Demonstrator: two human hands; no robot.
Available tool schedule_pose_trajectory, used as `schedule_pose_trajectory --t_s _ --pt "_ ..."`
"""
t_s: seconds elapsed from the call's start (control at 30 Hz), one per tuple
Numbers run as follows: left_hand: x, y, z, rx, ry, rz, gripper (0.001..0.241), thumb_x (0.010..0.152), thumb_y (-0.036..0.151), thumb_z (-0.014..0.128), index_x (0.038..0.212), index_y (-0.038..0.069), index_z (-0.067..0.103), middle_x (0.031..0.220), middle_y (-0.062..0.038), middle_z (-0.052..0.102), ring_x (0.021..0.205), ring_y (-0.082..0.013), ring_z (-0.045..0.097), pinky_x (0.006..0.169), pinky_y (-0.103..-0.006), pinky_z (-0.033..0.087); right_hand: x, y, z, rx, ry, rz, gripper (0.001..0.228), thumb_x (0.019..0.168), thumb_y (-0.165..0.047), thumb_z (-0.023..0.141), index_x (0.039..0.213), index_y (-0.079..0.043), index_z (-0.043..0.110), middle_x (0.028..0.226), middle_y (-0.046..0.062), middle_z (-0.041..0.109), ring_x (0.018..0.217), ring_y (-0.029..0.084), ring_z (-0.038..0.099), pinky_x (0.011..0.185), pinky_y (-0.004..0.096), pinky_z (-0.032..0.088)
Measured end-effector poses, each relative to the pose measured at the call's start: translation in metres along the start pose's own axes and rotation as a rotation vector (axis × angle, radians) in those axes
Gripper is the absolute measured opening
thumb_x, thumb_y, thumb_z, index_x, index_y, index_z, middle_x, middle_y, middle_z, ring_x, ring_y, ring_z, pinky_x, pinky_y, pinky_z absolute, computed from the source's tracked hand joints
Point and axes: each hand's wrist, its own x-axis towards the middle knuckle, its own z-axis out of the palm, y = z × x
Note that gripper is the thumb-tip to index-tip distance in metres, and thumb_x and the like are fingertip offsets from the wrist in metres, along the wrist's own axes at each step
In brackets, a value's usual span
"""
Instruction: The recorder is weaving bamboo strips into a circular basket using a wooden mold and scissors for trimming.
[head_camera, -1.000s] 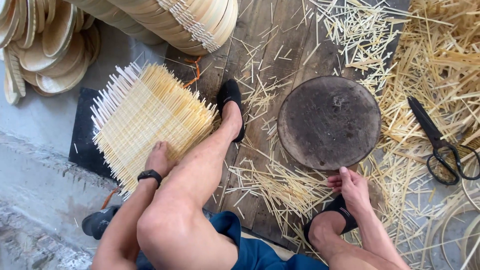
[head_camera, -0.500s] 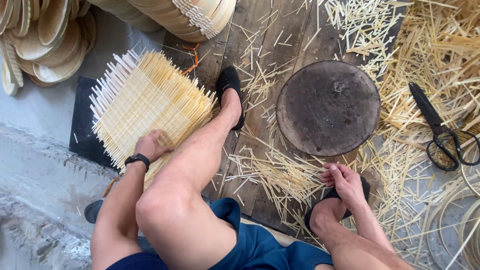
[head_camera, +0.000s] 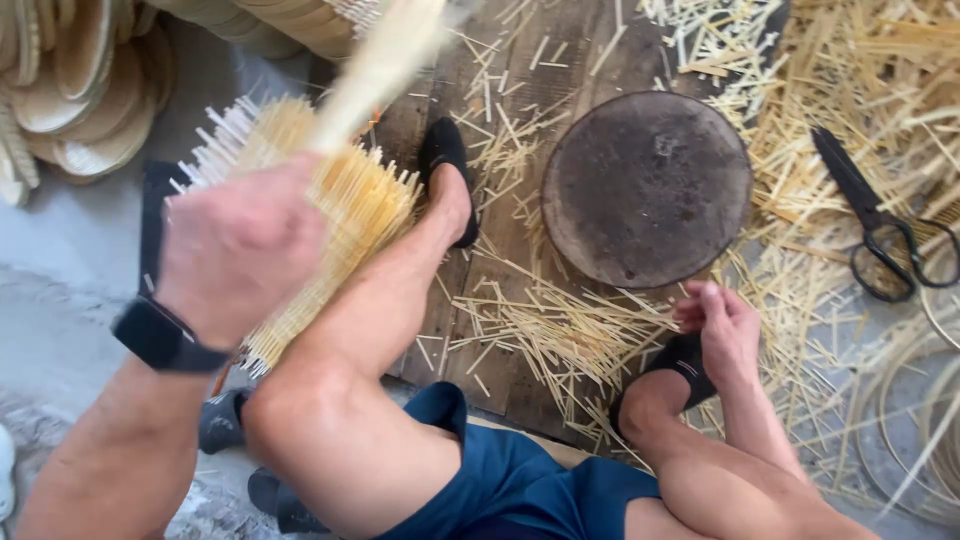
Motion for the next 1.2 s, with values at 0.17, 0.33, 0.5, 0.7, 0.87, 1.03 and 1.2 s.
schedule_pose_trajectory --t_s 0.17,0.33,0.5,0.7,0.87,1.03,1.2 --pt "0.036 0.129 0.064 -0.244 -0.022 0.696 0.051 0.089 0.002 0.054 0.137 -0.016 0.052 0.136 -0.034 0.060 0.128 -0.0414 0.063 0.113 -0.0456 0.049 0.004 -0.084 -0.028 0.834 -0.345 -0.164 0.060 0.103 -0.054 0.048 0.124 0.000 0.064 0.110 0.016 0.073 0.101 0.025 0.074 0.086 0.037 0.061" --pt "-0.004 0.218 0.270 -0.291 -0.098 0.853 0.047 0.096 0.012 0.054 0.139 -0.007 0.053 0.137 -0.032 0.059 0.125 -0.0435 0.061 0.108 -0.0521 0.049 0.057 -0.091 -0.064 0.645 -0.179 0.033 0.055 0.090 -0.037 0.058 0.130 0.001 0.061 0.120 0.014 0.072 0.108 0.027 0.072 0.094 0.043 0.059" --pt "0.021 0.200 0.317 -0.731 -0.440 0.678 0.049 0.094 0.026 0.065 0.140 0.012 0.059 0.139 -0.016 0.065 0.118 -0.0296 0.066 0.101 -0.0450 0.054 0.087 -0.072 -0.071 0.440 -0.134 0.102 0.054 0.080 0.000 0.075 0.132 0.003 0.061 0.124 0.013 0.071 0.113 0.027 0.070 0.100 0.044 0.056" --pt "0.088 0.078 0.390 -1.287 -0.450 -0.714 0.052 0.072 0.010 0.091 0.115 -0.005 0.066 0.113 -0.018 0.076 0.099 -0.0246 0.075 0.087 -0.0362 0.062 0.090 -0.065 -0.072 0.461 -0.151 0.120 0.049 0.083 0.001 0.073 0.131 0.004 0.063 0.125 0.015 0.071 0.113 0.026 0.070 0.104 0.042 0.055" --pt "0.092 0.076 0.387 -1.547 -0.598 -0.796 0.030 0.076 0.000 0.087 0.101 -0.005 0.072 0.095 -0.014 0.078 0.081 -0.0191 0.075 0.074 -0.0312 0.062 0.093 -0.056 -0.077 0.517 -0.126 0.173 0.050 0.081 -0.004 0.075 0.128 0.006 0.063 0.119 0.015 0.073 0.107 0.026 0.073 0.100 0.041 0.058" --pt "0.090 0.085 0.382 -1.584 -0.559 -0.766 0.029 0.076 0.001 0.087 0.101 -0.005 0.072 0.095 -0.014 0.078 0.082 -0.0176 0.076 0.075 -0.0293 0.062 0.058 -0.079 -0.090 0.066 0.340 -0.037 0.030 0.090 -0.008 0.076 0.120 -0.006 0.068 0.107 0.007 0.072 0.098 0.019 0.071 0.086 0.036 0.059" --pt "0.087 0.083 0.379 -1.576 -0.541 -0.814 0.033 0.073 0.001 0.089 0.101 -0.007 0.073 0.094 -0.015 0.079 0.082 -0.0191 0.076 0.076 -0.0300 0.062 0.025 -0.051 -0.189 -0.813 1.071 -0.844 0.021 0.096 0.001 0.078 0.115 -0.001 0.067 0.116 0.013 0.071 0.110 0.026 0.070 0.099 0.039 0.061"
